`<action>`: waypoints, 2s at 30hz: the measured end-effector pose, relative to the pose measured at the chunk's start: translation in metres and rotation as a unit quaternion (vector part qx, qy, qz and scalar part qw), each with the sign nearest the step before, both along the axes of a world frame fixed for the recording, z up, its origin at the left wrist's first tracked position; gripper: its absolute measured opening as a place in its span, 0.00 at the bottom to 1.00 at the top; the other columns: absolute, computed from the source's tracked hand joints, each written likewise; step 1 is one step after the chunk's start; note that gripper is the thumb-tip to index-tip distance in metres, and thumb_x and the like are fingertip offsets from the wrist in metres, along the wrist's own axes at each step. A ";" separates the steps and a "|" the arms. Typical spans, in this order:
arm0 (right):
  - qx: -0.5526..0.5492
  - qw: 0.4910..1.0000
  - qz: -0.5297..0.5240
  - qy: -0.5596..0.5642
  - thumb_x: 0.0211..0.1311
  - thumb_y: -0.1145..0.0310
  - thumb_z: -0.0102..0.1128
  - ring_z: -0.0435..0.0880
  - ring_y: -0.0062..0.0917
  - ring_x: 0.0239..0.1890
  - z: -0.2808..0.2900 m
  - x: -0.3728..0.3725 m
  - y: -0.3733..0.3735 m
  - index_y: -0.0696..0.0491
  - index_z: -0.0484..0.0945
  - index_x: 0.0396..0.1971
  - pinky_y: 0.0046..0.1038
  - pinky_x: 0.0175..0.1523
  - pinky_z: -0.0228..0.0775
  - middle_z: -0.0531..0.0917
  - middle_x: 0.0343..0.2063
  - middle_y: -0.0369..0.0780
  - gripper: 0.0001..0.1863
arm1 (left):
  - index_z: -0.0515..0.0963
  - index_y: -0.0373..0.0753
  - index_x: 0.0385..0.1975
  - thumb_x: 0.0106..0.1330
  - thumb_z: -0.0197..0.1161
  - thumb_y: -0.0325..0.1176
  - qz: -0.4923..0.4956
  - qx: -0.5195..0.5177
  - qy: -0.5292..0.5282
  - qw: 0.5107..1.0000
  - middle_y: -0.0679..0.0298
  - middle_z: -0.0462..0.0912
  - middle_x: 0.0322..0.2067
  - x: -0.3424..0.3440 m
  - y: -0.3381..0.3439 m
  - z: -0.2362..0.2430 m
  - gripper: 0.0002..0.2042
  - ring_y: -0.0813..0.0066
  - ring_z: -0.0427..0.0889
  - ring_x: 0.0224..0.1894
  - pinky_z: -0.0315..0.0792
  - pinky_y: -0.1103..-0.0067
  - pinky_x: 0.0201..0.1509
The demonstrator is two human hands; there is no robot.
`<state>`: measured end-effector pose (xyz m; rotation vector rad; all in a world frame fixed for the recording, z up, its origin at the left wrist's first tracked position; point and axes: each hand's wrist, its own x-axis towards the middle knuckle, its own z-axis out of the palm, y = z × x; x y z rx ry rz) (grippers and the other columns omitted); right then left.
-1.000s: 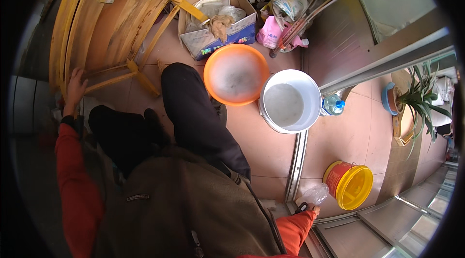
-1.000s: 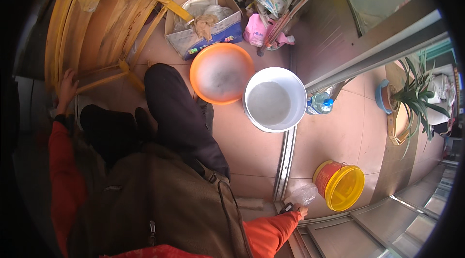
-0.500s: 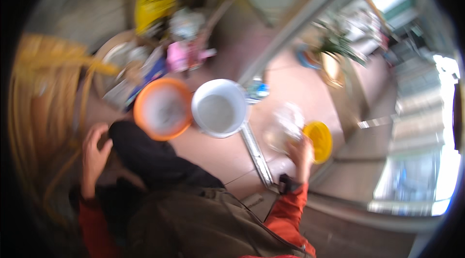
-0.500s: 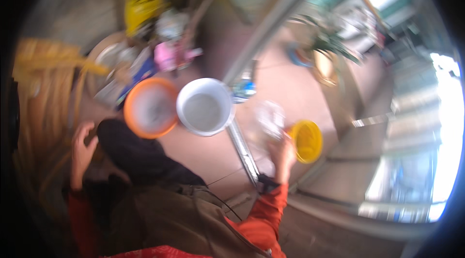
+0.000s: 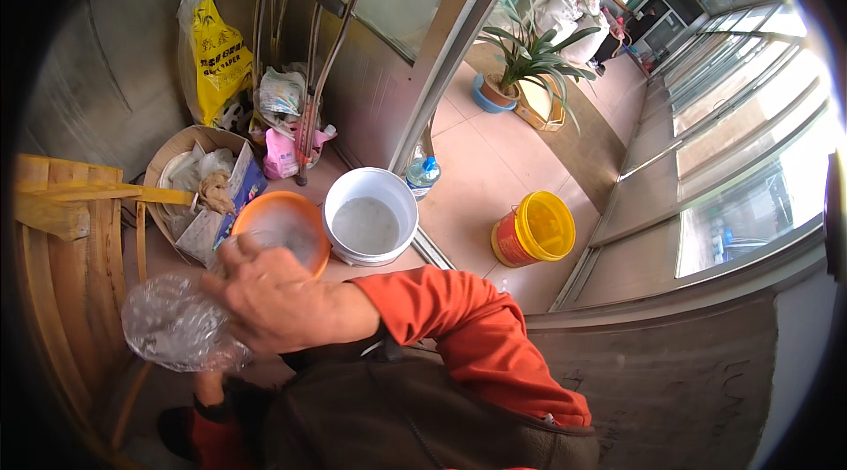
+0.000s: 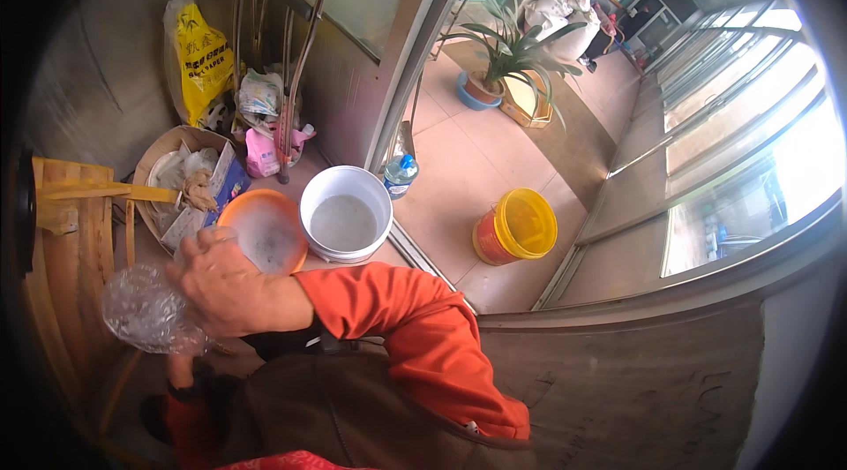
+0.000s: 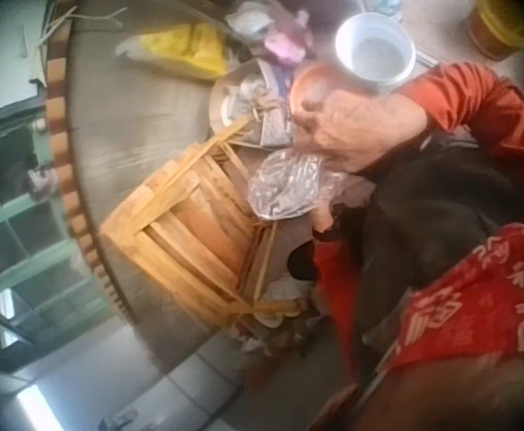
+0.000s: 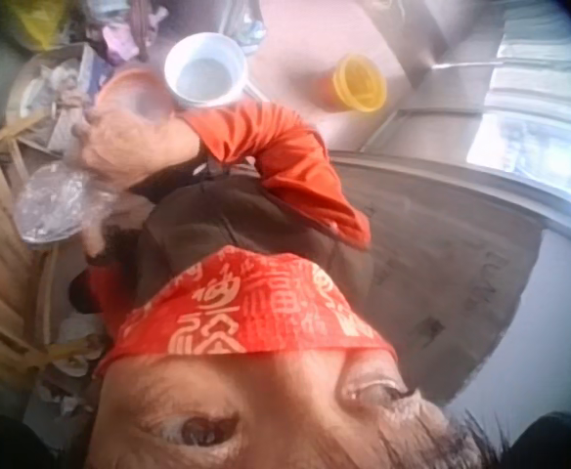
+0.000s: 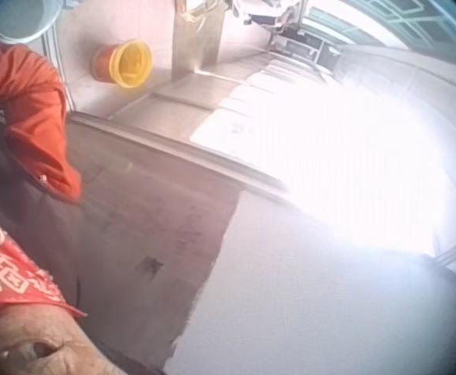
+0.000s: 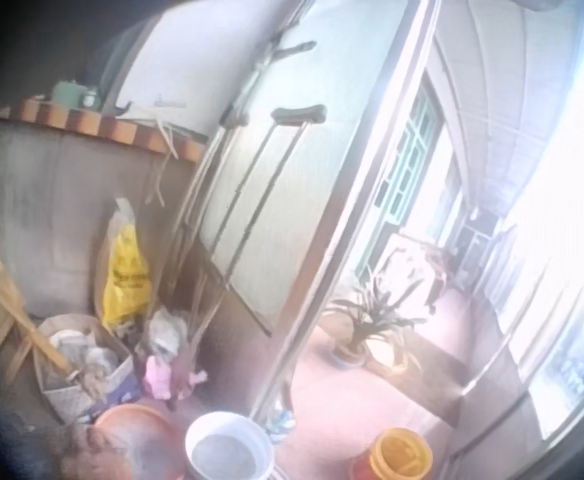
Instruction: The person sands a yellow wooden stool with sandpaper, working on the legs and underside while seated on the floor. They reposition the stool multiple times to access different areas and finish by wiping the stool with a cloth.
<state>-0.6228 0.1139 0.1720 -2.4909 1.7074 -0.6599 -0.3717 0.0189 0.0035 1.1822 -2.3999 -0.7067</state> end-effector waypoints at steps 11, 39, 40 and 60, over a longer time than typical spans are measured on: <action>-0.069 0.974 0.063 -0.205 0.59 0.62 0.66 0.84 0.41 0.31 -0.088 0.068 -0.043 0.53 0.79 0.39 0.40 0.32 0.76 0.83 0.29 0.46 0.13 | 0.74 0.33 0.57 0.57 0.71 0.24 0.205 0.303 0.442 0.819 0.60 0.78 0.52 0.068 0.065 -0.022 0.25 0.67 0.76 0.54 0.72 0.70 0.59; 0.177 0.944 0.129 -0.247 0.64 0.57 0.67 0.81 0.49 0.25 -0.125 0.207 -0.113 0.58 0.83 0.29 0.38 0.32 0.73 0.80 0.20 0.52 0.17 | 0.66 0.33 0.64 0.46 0.83 0.34 0.101 0.096 0.390 0.910 0.57 0.78 0.56 0.129 0.109 0.024 0.44 0.69 0.77 0.58 0.70 0.72 0.64; 0.141 0.954 0.089 -0.249 0.64 0.57 0.67 0.81 0.48 0.24 -0.131 0.203 -0.111 0.58 0.83 0.29 0.38 0.32 0.73 0.80 0.20 0.51 0.17 | 0.66 0.33 0.64 0.46 0.83 0.34 0.121 0.089 0.401 0.904 0.56 0.79 0.55 0.132 0.110 0.021 0.44 0.69 0.77 0.58 0.71 0.72 0.63; 0.097 0.936 0.271 -0.203 0.65 0.50 0.61 0.70 0.48 0.66 -0.083 0.192 -0.058 0.55 0.70 0.65 0.47 0.70 0.59 0.72 0.62 0.53 0.34 | 0.71 0.35 0.60 0.54 0.74 0.23 0.254 0.091 0.555 0.787 0.63 0.81 0.52 0.151 0.084 0.012 0.31 0.74 0.81 0.53 0.76 0.74 0.58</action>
